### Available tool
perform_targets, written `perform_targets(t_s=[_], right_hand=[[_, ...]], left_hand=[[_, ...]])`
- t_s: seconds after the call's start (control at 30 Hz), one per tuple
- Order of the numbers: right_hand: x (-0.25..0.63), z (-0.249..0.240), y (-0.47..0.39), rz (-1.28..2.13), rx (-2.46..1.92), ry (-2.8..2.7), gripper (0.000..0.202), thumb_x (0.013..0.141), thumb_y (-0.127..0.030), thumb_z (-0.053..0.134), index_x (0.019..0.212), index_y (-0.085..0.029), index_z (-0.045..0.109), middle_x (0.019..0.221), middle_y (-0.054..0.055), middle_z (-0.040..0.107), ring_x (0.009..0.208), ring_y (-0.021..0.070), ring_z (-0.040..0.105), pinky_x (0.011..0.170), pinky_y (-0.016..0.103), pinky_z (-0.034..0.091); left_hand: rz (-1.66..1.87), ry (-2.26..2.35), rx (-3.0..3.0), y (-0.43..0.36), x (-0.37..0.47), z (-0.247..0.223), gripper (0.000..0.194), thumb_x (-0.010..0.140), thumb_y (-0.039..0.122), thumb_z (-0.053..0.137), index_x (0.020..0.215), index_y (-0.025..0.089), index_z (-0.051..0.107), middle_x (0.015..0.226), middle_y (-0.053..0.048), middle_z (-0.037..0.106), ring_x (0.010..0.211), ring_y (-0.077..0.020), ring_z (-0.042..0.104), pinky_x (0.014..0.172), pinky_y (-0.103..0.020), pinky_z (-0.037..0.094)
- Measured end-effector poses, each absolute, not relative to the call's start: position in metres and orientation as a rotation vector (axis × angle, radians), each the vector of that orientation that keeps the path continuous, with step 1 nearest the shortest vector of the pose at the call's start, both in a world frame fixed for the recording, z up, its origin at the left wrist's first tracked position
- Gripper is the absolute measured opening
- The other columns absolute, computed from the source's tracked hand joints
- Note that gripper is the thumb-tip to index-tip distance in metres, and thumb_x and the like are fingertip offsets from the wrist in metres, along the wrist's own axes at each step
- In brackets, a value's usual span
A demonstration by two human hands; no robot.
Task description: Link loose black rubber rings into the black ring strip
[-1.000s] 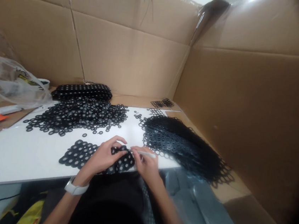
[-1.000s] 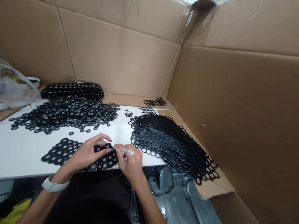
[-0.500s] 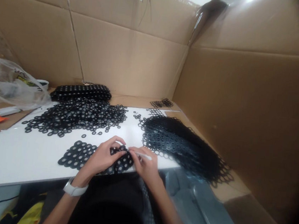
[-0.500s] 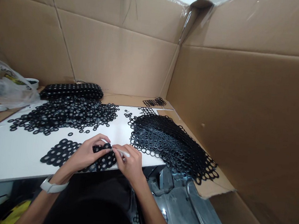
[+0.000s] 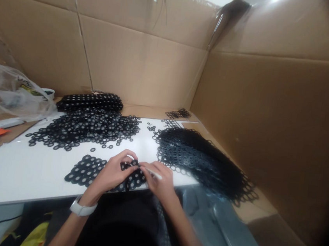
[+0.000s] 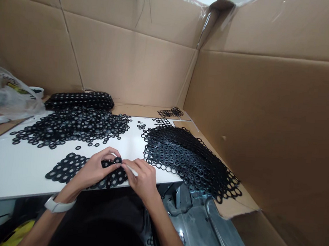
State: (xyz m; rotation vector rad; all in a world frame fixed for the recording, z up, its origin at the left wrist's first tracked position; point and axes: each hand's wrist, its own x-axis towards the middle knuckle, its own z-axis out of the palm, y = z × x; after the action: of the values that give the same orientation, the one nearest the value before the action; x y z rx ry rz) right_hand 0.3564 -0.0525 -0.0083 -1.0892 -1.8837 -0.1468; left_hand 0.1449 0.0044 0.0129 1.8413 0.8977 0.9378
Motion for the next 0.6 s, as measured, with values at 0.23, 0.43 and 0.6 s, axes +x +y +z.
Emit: perform_targets(t_s=[0.23, 0.43, 0.6], right_hand=[[0.3546, -0.01, -0.052, -0.159, -1.077, -1.899, 0.019, 0.106, -0.022, 0.066, 0.12, -0.021, 0.079, 0.088, 0.006, 0.075, 0.076, 0.0175, 0.068, 0.069, 0.03, 0.049], [0.3573, -0.004, -0.0547, 0.137, -1.142, -1.742, 0.023, 0.108, -0.029, 0.062, 0.115, -0.025, 0.083, 0.093, 0.005, 0.079, 0.075, 0.0173, 0.07, 0.068, 0.03, 0.053], [0.3603, -0.0034, -0.0586, 0.337, -1.118, -1.55, 0.03, 0.109, -0.036, 0.057, 0.11, -0.024, 0.084, 0.097, 0.007, 0.082, 0.081, 0.0217, 0.074, 0.068, 0.032, 0.058]], left_hand=[[0.96, 0.902, 1.845, 0.0055, 0.1444, 0.0105, 0.015, 0.097, 0.03, 0.07, 0.11, 0.026, 0.063, 0.106, 0.0, 0.072, 0.106, -0.0215, 0.071, 0.095, -0.032, 0.049], [0.97, 0.907, 1.815, 0.0039, 0.1452, 0.011, 0.018, 0.097, 0.034, 0.072, 0.11, 0.025, 0.063, 0.111, -0.002, 0.072, 0.11, -0.022, 0.072, 0.097, -0.032, 0.051], [0.978, 0.972, 1.83, 0.0045, 0.1449, 0.0087, 0.023, 0.097, 0.038, 0.072, 0.114, 0.025, 0.063, 0.113, -0.004, 0.074, 0.11, -0.0245, 0.074, 0.098, -0.035, 0.054]])
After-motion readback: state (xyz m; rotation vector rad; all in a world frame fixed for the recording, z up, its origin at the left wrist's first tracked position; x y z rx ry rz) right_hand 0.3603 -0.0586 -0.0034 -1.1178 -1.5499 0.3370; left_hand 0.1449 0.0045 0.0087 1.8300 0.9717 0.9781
